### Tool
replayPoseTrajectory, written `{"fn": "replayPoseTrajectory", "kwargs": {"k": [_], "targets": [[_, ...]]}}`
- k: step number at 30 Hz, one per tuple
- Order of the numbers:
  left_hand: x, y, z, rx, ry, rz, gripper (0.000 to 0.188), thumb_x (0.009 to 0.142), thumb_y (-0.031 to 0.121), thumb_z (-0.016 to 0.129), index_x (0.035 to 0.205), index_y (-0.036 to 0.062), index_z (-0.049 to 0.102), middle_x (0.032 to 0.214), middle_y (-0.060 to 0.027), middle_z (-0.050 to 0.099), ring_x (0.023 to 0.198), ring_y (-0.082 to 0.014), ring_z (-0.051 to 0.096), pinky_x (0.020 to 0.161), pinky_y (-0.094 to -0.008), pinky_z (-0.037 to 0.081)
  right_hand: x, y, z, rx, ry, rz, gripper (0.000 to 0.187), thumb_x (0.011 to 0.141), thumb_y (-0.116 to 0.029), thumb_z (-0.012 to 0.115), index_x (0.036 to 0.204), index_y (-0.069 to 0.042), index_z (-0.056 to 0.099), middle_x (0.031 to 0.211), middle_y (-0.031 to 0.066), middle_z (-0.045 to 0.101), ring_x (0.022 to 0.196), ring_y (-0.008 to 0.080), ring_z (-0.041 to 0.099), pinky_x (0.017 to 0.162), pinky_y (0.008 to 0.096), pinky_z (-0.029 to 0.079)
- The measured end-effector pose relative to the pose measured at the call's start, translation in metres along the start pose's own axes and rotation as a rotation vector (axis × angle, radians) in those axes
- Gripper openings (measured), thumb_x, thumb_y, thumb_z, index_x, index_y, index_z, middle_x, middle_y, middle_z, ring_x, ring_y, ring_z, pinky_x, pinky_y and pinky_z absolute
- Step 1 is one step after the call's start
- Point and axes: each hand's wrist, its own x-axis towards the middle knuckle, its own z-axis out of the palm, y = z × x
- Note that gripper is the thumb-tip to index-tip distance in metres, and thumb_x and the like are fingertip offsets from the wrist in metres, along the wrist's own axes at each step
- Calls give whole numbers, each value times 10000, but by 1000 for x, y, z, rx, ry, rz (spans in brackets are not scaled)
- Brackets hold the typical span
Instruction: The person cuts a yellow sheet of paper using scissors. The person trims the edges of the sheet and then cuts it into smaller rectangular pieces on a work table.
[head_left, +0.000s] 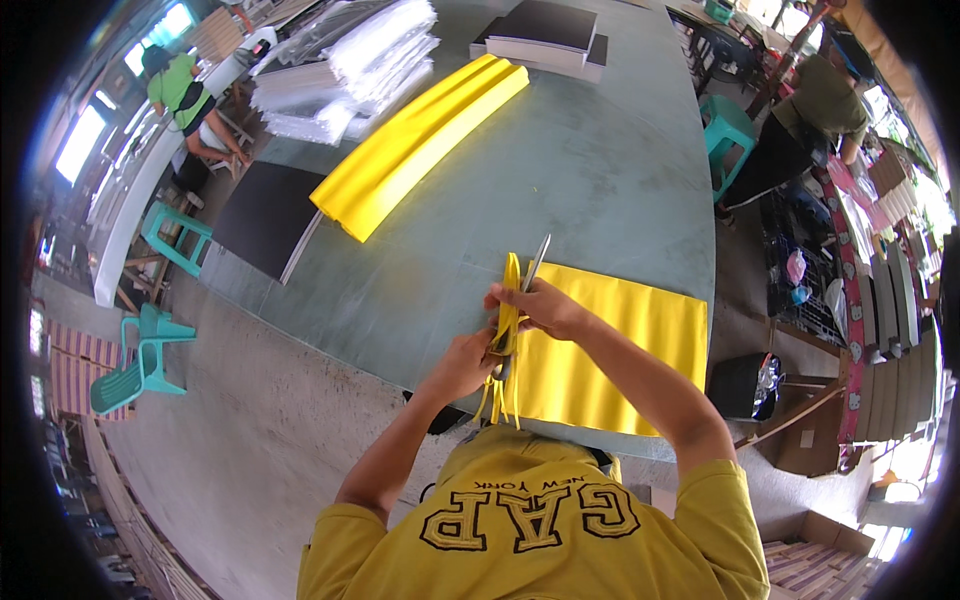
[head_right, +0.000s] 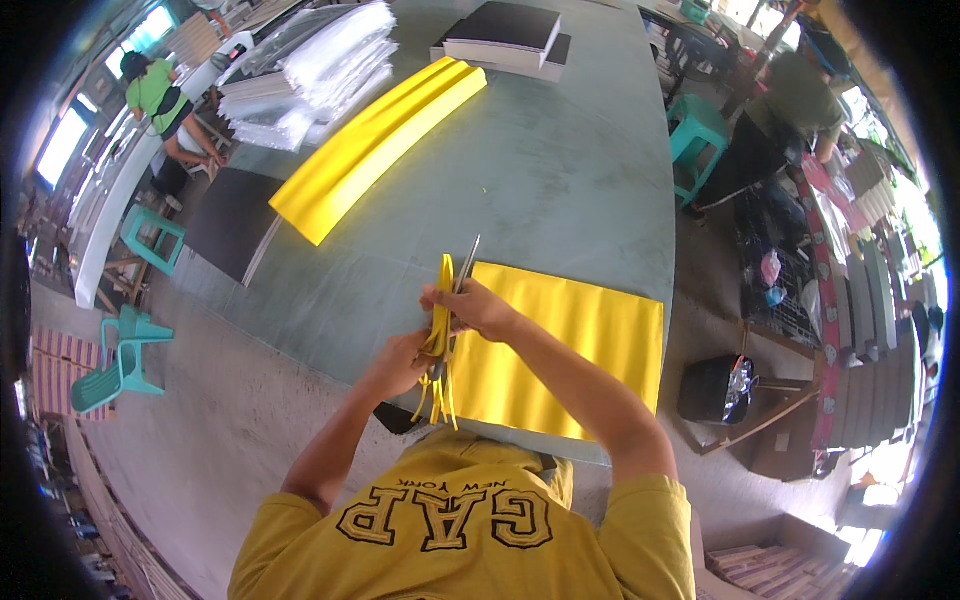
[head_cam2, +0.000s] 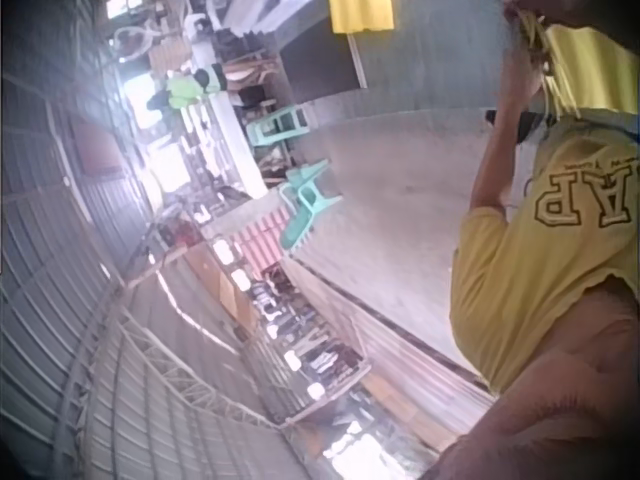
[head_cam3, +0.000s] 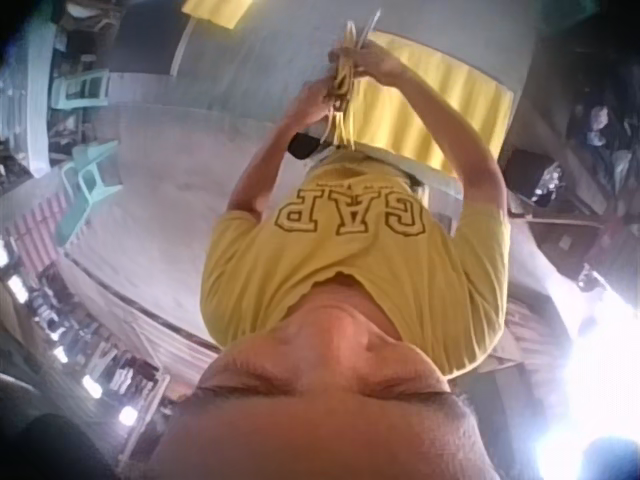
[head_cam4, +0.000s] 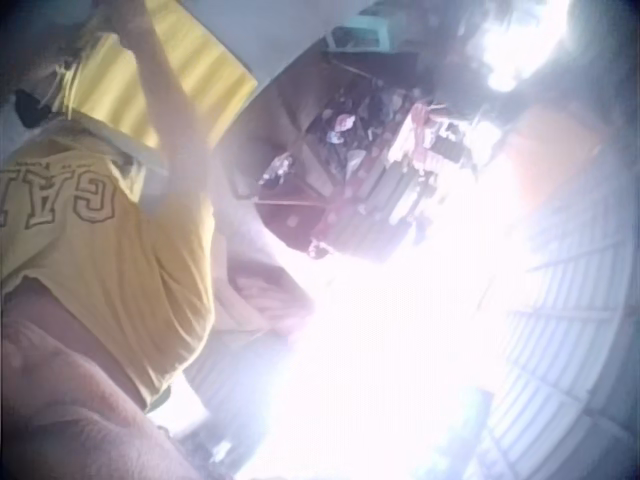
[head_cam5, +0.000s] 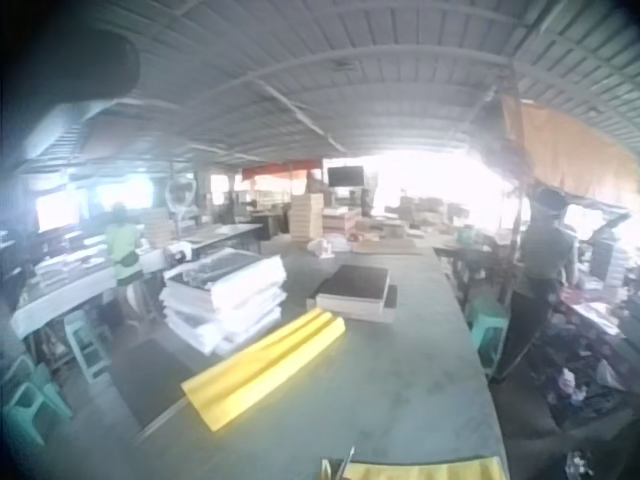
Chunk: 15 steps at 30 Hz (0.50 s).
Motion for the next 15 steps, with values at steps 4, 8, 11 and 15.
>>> {"fn": "replayPoseTrajectory", "kwargs": {"k": [4, 8, 11, 15], "targets": [[-34, -18, -10, -116, -6, -40, 233, 858, 152, 542, 1038, 8, 574, 720, -102, 607, 637, -152, 565, 593, -288, 438, 8, 18, 19, 95, -58, 142, 587, 865, -554, 415, 1031, -11, 563, 941, 88, 585, 843, 186, 599, 744, 359, 511], [-94, -49, -15, -73, 49, -158, 210, 885, 70, 461, 1057, -2, 556, 781, -148, 604, 700, -205, 590, 624, -286, 438, 20, 44, 66, 82, -73, 192, 712, 826, -646, 372, 1057, 2, 554, 879, 133, 581, 824, 246, 603, 769, 431, 509], [-140, -75, -15, -607, 147, -345, 250, 907, 119, 474, 1113, -10, 534, 862, -98, 604, 738, -156, 594, 627, -261, 469, 38, 77, 72, 152, -91, 358, 717, 834, -634, 371, 1069, 22, 543, 849, 144, 593, 785, 253, 615, 759, 433, 511], [-191, -90, -15, -773, 302, -421, 237, 916, 101, 437, 1073, -46, 536, 856, -126, 599, 686, -175, 603, 622, -280, 501, 36, 88, 98, 142, -56, 422, 645, 880, -559, 355, 1036, 37, 547, 827, 149, 621, 761, 248, 632, 699, 402, 529]]}}
